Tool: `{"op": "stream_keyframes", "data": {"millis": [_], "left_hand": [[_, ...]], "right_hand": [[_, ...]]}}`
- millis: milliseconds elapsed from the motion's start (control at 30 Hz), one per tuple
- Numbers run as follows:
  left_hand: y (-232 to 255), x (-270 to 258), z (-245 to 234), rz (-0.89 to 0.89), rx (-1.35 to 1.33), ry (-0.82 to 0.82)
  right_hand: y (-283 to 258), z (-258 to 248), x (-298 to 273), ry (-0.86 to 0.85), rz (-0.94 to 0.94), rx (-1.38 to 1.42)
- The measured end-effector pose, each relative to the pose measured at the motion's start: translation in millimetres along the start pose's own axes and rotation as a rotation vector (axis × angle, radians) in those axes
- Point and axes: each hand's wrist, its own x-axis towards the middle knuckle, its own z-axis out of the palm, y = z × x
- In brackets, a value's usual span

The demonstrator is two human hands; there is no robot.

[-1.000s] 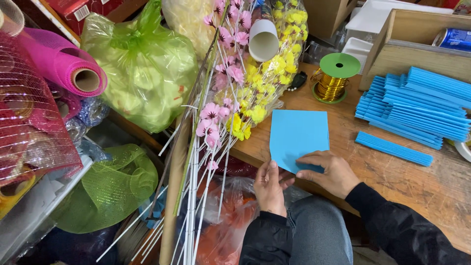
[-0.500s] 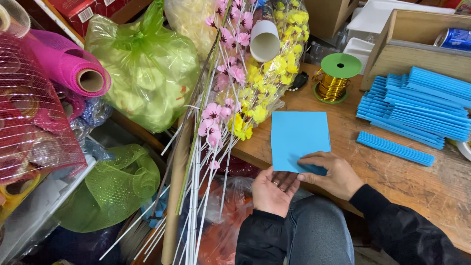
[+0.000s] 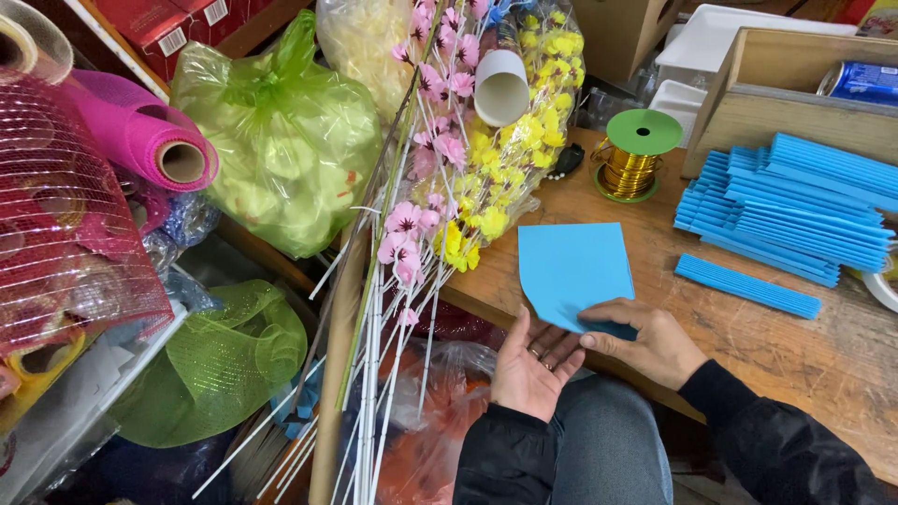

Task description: Folding small blue paper squares into rectangles on a workbench

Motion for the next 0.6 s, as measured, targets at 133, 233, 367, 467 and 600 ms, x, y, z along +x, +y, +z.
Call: {"op": "stream_keyframes", "data": {"millis": [133,233,367,467,600], "left_hand": [[1,-6,3,0.016,0.053,0.137],[-2,-8,1,-0.019,-0.01,0.112],[-12,6,-10,-0.066,-0.13,0.083],[-19,17,-22,-0.045,-0.141,0.047],[-31,27,-50,0.115,0.07,-0.021]], "right_hand": [[-1,1,-6,0.024,-0.009,-0.023],[1,0,-9,0.043,0.0,-0.029],[13,2,-9,0.071,-0.055,-0.009],[16,4,-11,0.086,-0.05,0.015],[21,23,-17,0.169,-0.121,-0.004]]}}
